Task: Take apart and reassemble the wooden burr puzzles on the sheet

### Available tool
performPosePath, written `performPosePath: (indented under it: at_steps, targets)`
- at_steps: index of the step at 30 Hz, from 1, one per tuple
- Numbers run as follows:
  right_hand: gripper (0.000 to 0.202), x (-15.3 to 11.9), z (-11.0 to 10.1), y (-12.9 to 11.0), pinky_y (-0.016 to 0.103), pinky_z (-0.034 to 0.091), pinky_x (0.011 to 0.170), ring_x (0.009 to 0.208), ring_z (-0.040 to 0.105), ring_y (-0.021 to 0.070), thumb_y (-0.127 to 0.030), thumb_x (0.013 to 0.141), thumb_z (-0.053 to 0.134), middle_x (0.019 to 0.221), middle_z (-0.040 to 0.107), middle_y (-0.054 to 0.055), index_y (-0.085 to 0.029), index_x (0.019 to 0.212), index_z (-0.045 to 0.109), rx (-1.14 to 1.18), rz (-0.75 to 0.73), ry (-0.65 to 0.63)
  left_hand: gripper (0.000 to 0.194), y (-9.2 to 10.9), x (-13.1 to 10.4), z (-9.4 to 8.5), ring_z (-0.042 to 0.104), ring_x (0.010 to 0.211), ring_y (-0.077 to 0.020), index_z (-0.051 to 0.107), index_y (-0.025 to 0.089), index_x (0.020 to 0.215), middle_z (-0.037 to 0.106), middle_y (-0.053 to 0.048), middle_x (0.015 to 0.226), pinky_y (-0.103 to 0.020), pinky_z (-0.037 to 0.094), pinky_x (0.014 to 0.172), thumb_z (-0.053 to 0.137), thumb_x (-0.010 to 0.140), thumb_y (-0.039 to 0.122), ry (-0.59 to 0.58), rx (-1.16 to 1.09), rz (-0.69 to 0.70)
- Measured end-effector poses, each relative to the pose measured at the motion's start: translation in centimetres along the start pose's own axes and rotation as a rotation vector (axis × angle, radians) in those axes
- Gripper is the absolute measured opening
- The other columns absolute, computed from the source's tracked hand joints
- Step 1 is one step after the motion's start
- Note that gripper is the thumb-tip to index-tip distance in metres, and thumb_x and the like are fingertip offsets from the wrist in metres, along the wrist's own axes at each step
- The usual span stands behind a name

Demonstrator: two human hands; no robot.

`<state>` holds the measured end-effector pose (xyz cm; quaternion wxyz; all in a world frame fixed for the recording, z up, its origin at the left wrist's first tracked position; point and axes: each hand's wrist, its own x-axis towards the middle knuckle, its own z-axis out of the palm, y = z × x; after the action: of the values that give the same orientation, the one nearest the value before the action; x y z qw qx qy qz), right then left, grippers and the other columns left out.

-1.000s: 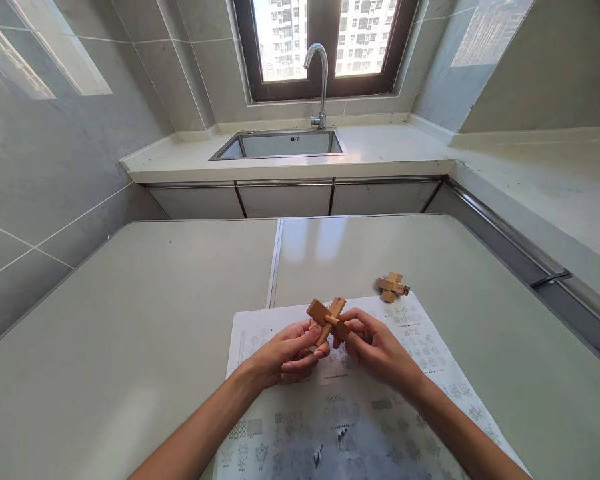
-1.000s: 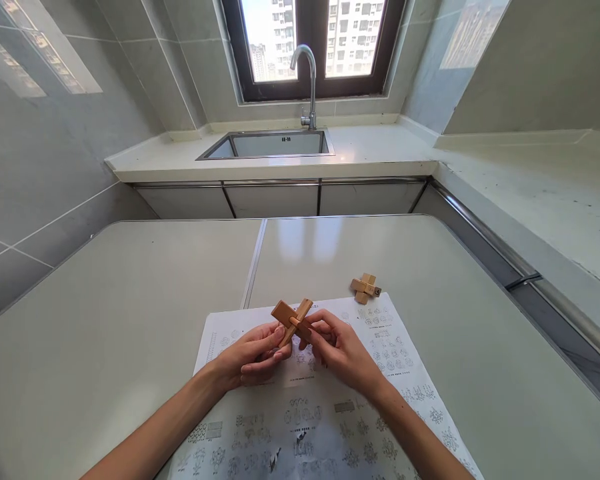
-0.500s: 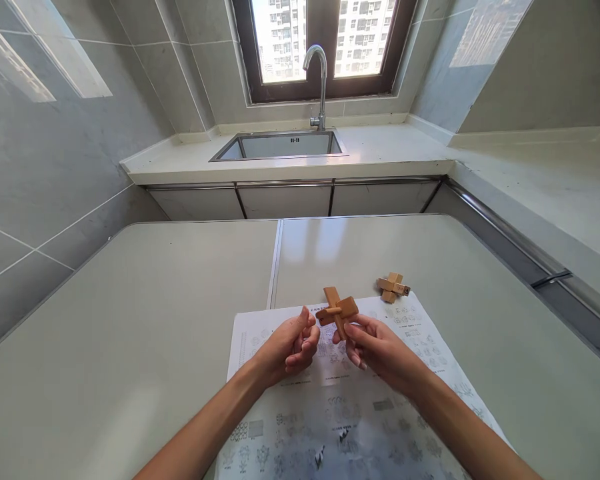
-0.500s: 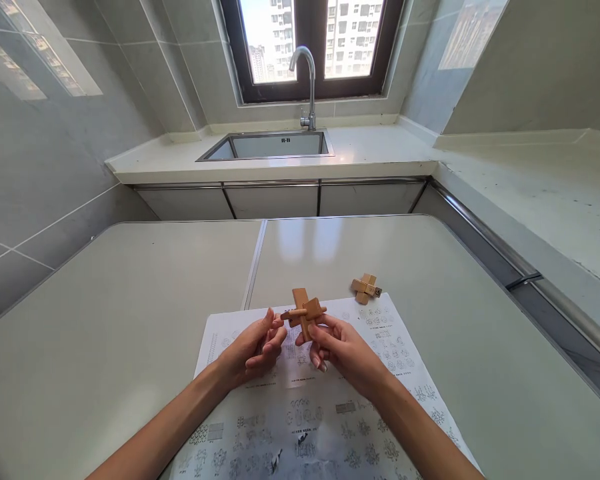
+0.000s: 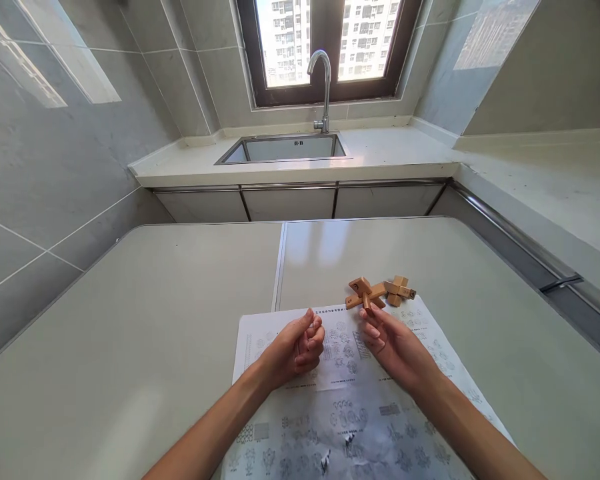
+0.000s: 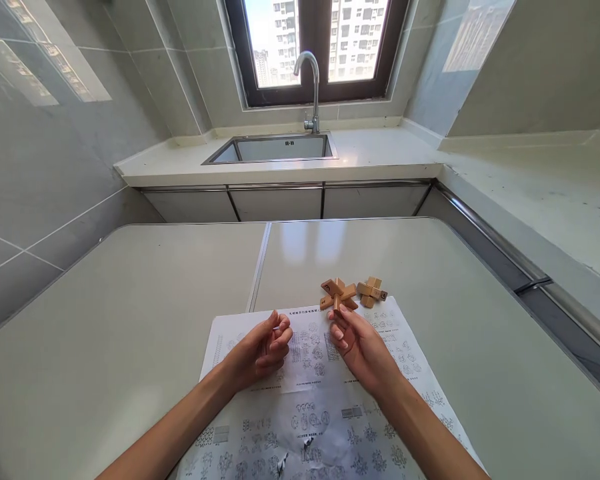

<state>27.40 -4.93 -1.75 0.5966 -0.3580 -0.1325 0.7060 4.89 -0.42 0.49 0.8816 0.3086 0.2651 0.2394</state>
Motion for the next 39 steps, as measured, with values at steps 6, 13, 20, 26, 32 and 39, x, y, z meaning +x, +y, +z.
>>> performPosePath:
  at_steps: [6,13,20,26,32,39]
  targets:
    - [0.025,-0.3,0.5,0.1,0.025,0.048,0.051,0.059,0.048,0.0104,-0.039,0.088,0.081,0.089,0.064,0.001,-0.025,0.103,0.068,0.013,0.009,-0.005,0.044,-0.1,-0.1,-0.3,0.020,0.039,-0.0034,0.049,0.020,0.091,0.042,0.010,0.066,-0.017,0.014,0.035,0.069,0.094,0.060,0.002,-0.019,0.002]
    - [0.039,-1.4,1.2,1.0,0.024,0.048,0.060,0.068,0.053,0.0117,-0.033,0.079,0.090,0.088,0.063,0.001,-0.024,0.110,0.068,-0.078,0.080,-0.069,0.044,0.1,-0.7,-0.1,0.015,0.046,-0.0042,0.043,0.020,0.079,0.028,0.011,0.062,-0.017,0.012,0.040,0.080,0.086,0.042,0.017,-0.056,0.000]
    - [0.036,-2.0,1.3,0.8,0.028,0.036,0.056,0.058,0.032,0.0126,-0.040,0.089,0.079,0.069,0.041,-0.003,-0.022,0.073,0.053,-0.179,0.025,-0.196,0.054,0.3,-1.2,-0.4,0.009,0.046,-0.0053,0.024,0.022,0.066,0.017,0.011,0.056,-0.021,0.012,0.042,0.078,0.076,0.023,0.105,-0.129,0.051]
    - [0.066,-1.7,0.7,1.2,0.026,0.022,0.052,0.057,0.015,0.0114,-0.030,0.084,0.085,0.063,0.022,-0.007,-0.022,0.065,0.023,-0.115,0.017,-0.185,0.064,0.5,-1.1,-0.9,0.002,0.044,-0.0056,0.015,0.023,0.064,0.008,0.012,0.050,-0.022,0.012,0.039,0.077,0.075,0.030,0.221,-0.216,0.181]
    - [0.082,-1.5,0.3,1.5,0.026,0.013,0.048,0.053,0.007,0.0079,-0.029,0.077,0.092,0.058,0.015,-0.009,-0.022,0.064,0.011,-0.084,0.041,-0.156,0.067,0.7,-1.0,-1.9,0.000,0.043,-0.0042,0.011,0.023,0.063,0.005,0.012,0.049,-0.021,0.013,0.038,0.078,0.073,0.027,0.286,-0.253,0.257]
    - [0.085,-0.9,-0.8,1.0,0.024,0.010,0.042,0.048,0.003,0.0058,-0.029,0.074,0.093,0.055,0.007,-0.012,-0.023,0.068,0.009,0.002,0.025,-0.088,0.072,1.6,-1.0,-2.7,-0.001,0.044,-0.0035,0.011,0.024,0.066,0.005,0.014,0.052,-0.022,0.009,0.038,0.082,0.071,0.013,0.359,-0.291,0.324]
